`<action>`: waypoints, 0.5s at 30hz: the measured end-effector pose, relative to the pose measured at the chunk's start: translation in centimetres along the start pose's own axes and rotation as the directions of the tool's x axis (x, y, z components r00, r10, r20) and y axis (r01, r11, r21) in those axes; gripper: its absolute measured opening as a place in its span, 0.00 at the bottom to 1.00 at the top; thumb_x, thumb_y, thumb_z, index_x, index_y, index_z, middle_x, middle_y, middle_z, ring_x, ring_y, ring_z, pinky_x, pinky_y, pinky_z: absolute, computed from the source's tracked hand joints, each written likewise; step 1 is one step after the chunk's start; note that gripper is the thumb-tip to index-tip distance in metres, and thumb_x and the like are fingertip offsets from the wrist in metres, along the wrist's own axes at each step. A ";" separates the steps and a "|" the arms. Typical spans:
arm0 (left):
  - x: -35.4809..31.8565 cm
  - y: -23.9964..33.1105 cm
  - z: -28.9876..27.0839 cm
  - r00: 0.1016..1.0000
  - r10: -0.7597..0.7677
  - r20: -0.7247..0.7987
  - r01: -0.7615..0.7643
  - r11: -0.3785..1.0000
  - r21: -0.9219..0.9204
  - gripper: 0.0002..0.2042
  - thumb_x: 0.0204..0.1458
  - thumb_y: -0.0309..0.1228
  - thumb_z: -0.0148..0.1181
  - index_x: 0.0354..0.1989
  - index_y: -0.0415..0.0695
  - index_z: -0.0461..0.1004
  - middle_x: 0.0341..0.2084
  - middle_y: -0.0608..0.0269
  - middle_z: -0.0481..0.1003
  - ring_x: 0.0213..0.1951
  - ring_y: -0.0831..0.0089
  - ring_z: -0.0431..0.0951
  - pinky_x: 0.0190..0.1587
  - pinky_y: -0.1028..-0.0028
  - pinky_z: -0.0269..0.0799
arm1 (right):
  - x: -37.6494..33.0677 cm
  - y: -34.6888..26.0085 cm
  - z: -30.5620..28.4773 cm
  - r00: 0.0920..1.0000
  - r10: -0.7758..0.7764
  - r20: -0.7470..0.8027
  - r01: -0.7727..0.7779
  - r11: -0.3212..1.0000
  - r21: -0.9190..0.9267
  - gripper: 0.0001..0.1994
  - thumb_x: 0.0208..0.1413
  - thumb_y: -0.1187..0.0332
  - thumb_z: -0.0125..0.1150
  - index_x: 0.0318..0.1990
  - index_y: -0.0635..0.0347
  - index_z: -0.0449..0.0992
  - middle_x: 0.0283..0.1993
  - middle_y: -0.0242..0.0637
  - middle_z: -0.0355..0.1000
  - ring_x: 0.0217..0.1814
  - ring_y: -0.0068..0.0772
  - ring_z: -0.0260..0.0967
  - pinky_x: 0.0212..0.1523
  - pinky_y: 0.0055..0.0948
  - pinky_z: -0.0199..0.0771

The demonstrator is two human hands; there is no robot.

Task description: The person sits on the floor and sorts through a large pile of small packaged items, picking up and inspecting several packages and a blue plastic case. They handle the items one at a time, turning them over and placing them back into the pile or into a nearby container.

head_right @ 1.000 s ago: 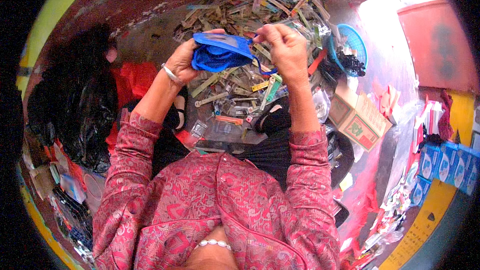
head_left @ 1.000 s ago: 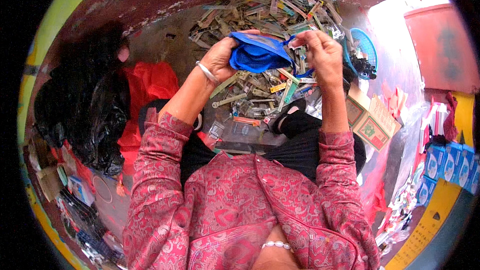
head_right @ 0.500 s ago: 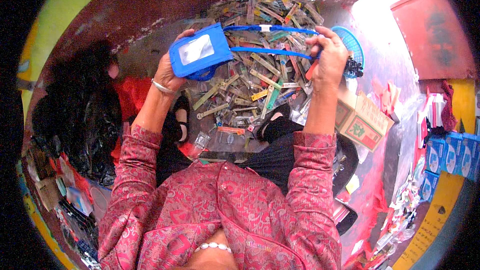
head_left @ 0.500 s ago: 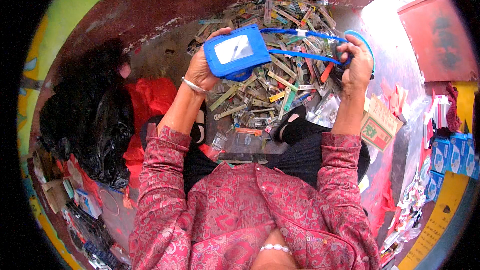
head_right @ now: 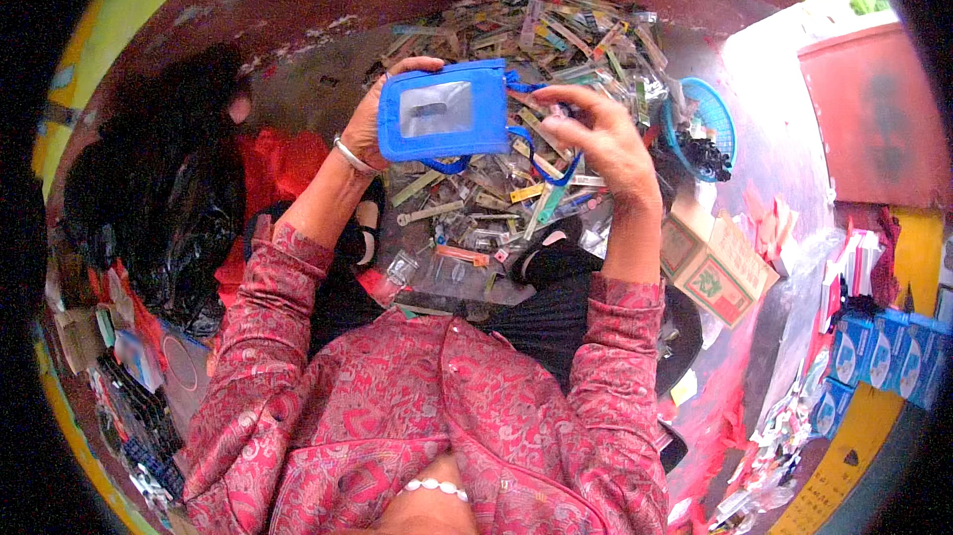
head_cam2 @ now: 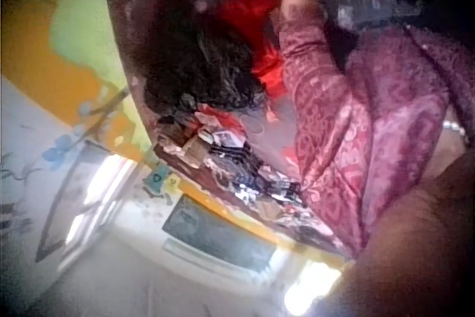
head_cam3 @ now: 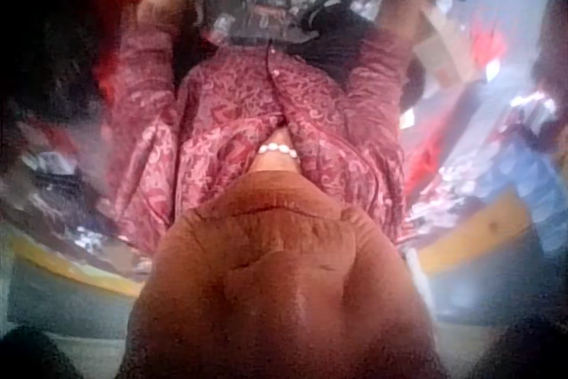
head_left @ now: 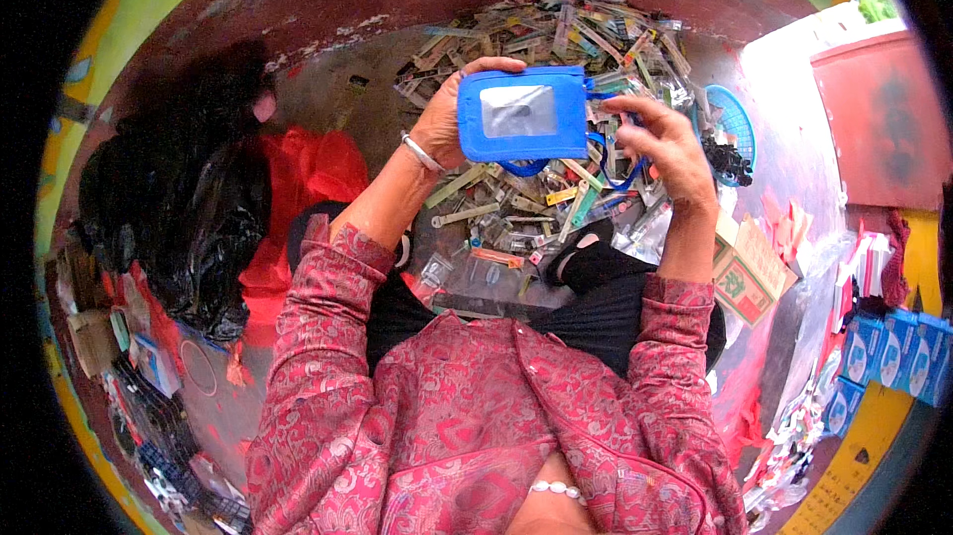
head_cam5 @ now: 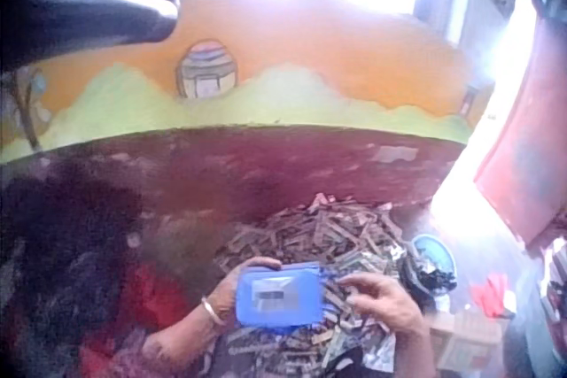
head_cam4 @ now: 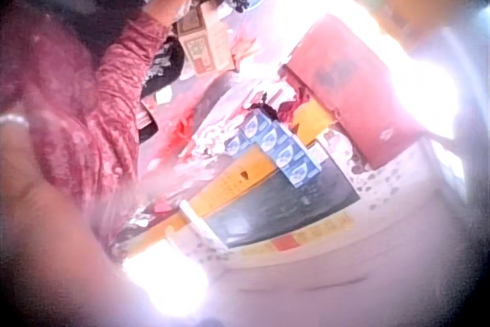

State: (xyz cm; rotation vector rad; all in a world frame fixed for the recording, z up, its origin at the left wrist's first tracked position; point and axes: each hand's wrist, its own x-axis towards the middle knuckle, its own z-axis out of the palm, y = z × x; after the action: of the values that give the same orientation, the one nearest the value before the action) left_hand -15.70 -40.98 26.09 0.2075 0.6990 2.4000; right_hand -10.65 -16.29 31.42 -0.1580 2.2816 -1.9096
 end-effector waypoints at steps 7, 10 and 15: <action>-0.4 0.0 1.2 0.972 0.191 0.134 -0.227 0.909 0.351 0.16 0.40 0.20 0.58 0.41 0.41 0.70 0.40 0.61 0.71 0.41 0.74 0.72 0.46 0.74 0.69 | -0.2 1.0 2.3 0.933 0.168 0.318 -0.169 0.985 -0.026 0.12 0.40 0.73 0.57 0.36 0.66 0.71 0.27 0.27 0.66 0.29 0.16 0.61 0.31 0.18 0.63; -0.5 0.0 0.9 0.967 0.216 0.132 -0.250 0.896 0.367 0.16 0.44 0.22 0.55 0.45 0.42 0.68 0.42 0.59 0.70 0.42 0.72 0.72 0.45 0.72 0.70 | -0.1 0.7 1.5 0.944 0.159 0.288 -0.154 0.987 -0.041 0.07 0.46 0.69 0.54 0.30 0.63 0.73 0.25 0.26 0.67 0.25 0.14 0.60 0.28 0.17 0.61; -0.2 -0.3 0.7 0.994 0.099 -0.053 -0.089 0.981 0.173 0.14 0.50 0.30 0.50 0.45 0.41 0.66 0.42 0.59 0.71 0.41 0.71 0.73 0.44 0.71 0.71 | -0.4 -0.4 0.5 0.953 0.191 0.234 -0.178 0.981 -0.077 0.14 0.53 0.59 0.48 0.25 0.59 0.71 0.19 0.26 0.66 0.21 0.14 0.62 0.20 0.15 0.59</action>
State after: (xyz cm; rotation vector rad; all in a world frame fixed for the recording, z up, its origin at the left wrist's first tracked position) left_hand -15.15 -40.55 26.53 0.2434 0.9442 2.4447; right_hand -10.15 -16.80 31.78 -0.1661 2.1085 -1.6395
